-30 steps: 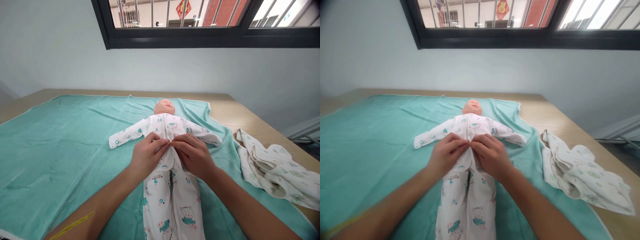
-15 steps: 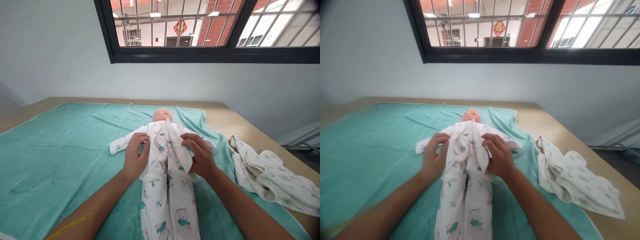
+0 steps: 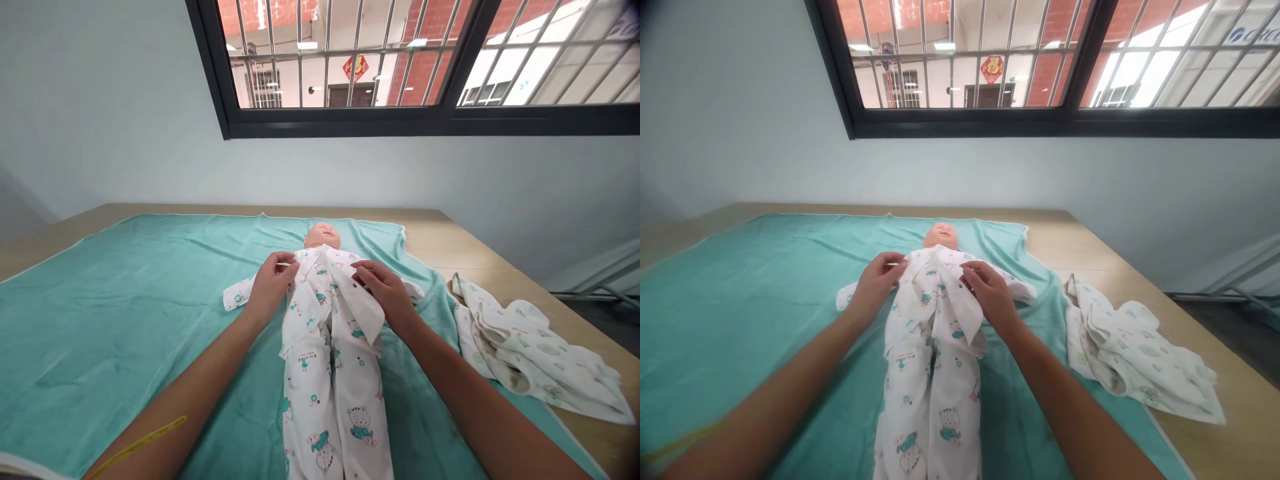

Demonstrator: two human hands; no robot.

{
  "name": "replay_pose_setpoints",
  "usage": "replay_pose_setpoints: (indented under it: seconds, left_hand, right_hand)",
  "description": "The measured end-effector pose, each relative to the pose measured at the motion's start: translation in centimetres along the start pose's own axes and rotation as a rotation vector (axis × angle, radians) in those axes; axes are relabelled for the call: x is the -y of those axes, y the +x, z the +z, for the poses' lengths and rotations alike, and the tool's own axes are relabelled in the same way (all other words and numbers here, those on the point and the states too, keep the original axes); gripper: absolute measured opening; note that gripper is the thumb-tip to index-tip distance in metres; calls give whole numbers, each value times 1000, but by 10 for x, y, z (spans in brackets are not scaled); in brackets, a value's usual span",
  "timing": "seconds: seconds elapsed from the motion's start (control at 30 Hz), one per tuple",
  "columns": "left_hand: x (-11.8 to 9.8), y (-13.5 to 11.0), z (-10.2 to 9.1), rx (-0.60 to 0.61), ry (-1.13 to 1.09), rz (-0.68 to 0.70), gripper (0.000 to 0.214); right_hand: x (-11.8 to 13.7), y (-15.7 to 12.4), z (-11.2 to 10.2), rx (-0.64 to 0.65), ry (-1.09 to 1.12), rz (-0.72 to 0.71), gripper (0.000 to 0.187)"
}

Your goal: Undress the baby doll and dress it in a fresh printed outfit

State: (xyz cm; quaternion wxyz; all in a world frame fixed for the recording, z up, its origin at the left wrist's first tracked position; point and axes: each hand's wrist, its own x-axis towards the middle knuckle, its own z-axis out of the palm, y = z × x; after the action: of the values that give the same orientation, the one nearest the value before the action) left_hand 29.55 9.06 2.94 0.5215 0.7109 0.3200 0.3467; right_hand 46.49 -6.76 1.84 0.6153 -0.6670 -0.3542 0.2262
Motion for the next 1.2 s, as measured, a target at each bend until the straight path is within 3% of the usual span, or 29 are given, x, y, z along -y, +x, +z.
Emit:
replay_pose_setpoints:
  seconds: [0.13,0.23,0.33,0.43,0.53,0.67,0.9,1.07,1.2]
  left_hand:
    - [-11,27,14,142,384,13,52]
    - [-15,44,22,205,556,13,54]
    - [-16,52,23,175,527,3,30]
    - [-14,56,17,107,300,-67,10]
    - [-9,56,4,91,149,-169,6]
    - [2,59,-20,73,160,-219,7]
    - [27,70,-58,-59,568,-196,16]
    - [30,55,-42,-49,758,22,35]
    - [33,46,-24,65,919,173,46]
  right_hand:
    - [22,17,12,77,-404,-35,44]
    - [37,31,27,81,-745,-80,44]
    - [44,43,41,87,-985,-57,35]
    - [42,48,46,65,-1115,-64,24]
    - [36,48,44,31,-1052,-65,24]
    - [27,45,33,-39,-822,-28,26]
    - [-4,40,9,-151,-628,-24,29]
    - [-17,34,10,-206,-552,-62,26]
    - [-15,33,13,-214,-542,-74,30]
